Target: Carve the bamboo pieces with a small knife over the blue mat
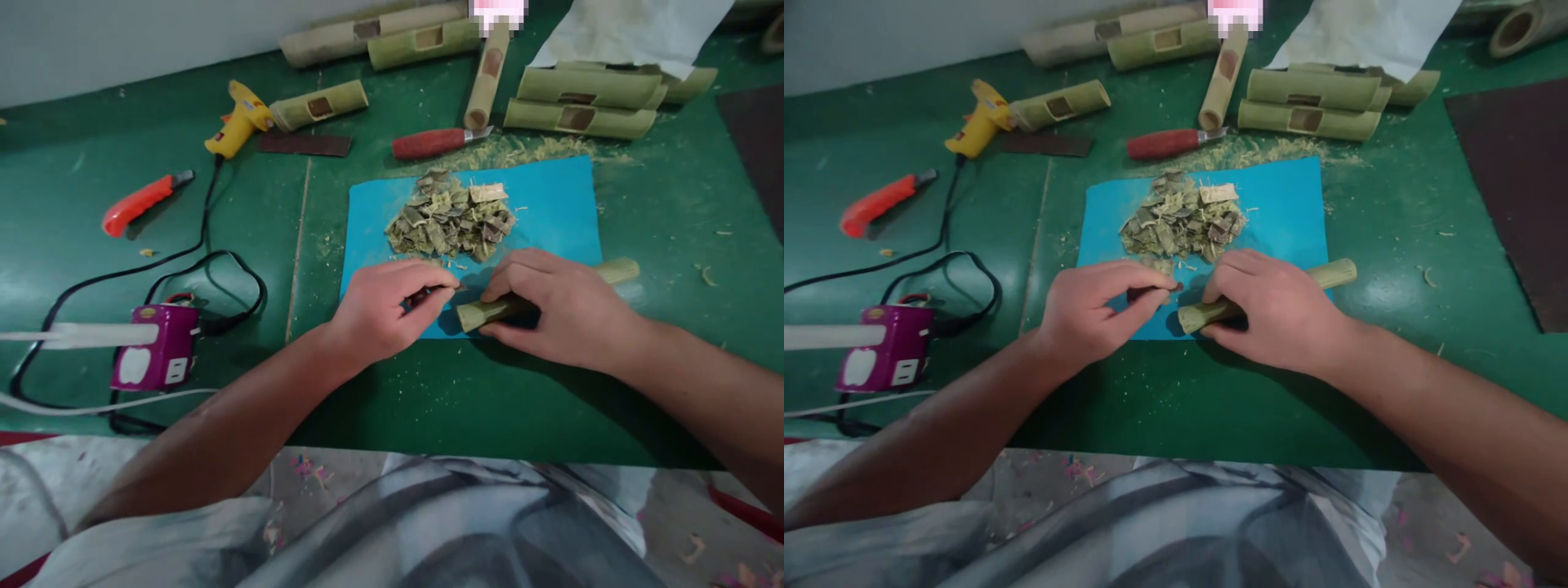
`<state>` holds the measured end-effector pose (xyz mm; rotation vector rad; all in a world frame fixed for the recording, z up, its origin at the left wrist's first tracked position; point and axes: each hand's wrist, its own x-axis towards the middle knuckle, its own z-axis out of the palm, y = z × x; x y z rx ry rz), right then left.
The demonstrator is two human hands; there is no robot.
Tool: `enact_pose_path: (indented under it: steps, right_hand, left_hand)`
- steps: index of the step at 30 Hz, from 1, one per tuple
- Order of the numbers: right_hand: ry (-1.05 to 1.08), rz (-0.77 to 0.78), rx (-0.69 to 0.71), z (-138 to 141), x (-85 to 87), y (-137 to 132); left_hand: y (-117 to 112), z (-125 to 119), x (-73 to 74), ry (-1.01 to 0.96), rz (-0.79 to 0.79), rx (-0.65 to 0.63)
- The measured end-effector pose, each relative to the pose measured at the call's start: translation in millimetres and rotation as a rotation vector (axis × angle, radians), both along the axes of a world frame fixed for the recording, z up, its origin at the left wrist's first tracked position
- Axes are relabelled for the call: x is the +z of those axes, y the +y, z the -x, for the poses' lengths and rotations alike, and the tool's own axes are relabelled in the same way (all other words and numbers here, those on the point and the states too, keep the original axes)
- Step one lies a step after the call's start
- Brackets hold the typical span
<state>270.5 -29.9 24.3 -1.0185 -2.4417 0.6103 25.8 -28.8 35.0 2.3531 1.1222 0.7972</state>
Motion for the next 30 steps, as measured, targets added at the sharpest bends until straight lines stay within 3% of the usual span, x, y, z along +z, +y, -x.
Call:
enact_pose_path:
  steps: [6, 11, 17, 26, 30]
  right_hand:
    - [-0.133, -0.190, 0.029, -4.1, 4.2, -5.1]
    - [-0.129, -0.225, 0.045, -5.8, 4.9, -4.8]
    - [-0.096, -0.171, 0.000, -4.6, 2.0, -1.6]
    - [-0.052, -0.006, -0.014, -3.7, 1.1, 1.9]
    - [-0.018, 0.032, -0.012, -3.8, -0.3, 3.5]
  left_hand:
    - [-6.7, 0.1, -0.5, -0.042, -0.042, -0.045]
    - [-10.0, -0.9, 1.6, -0.038, -0.020, -0.079]
    - [-8.7, -2.3, -1.2, -0.077, 0.023, -0.046]
    - [-4.8, -2.1, -4.9, -0.009, 0.093, -0.107]
    - [-5.1, -3.2, 0.6, -0.043, 0.313, -0.048]
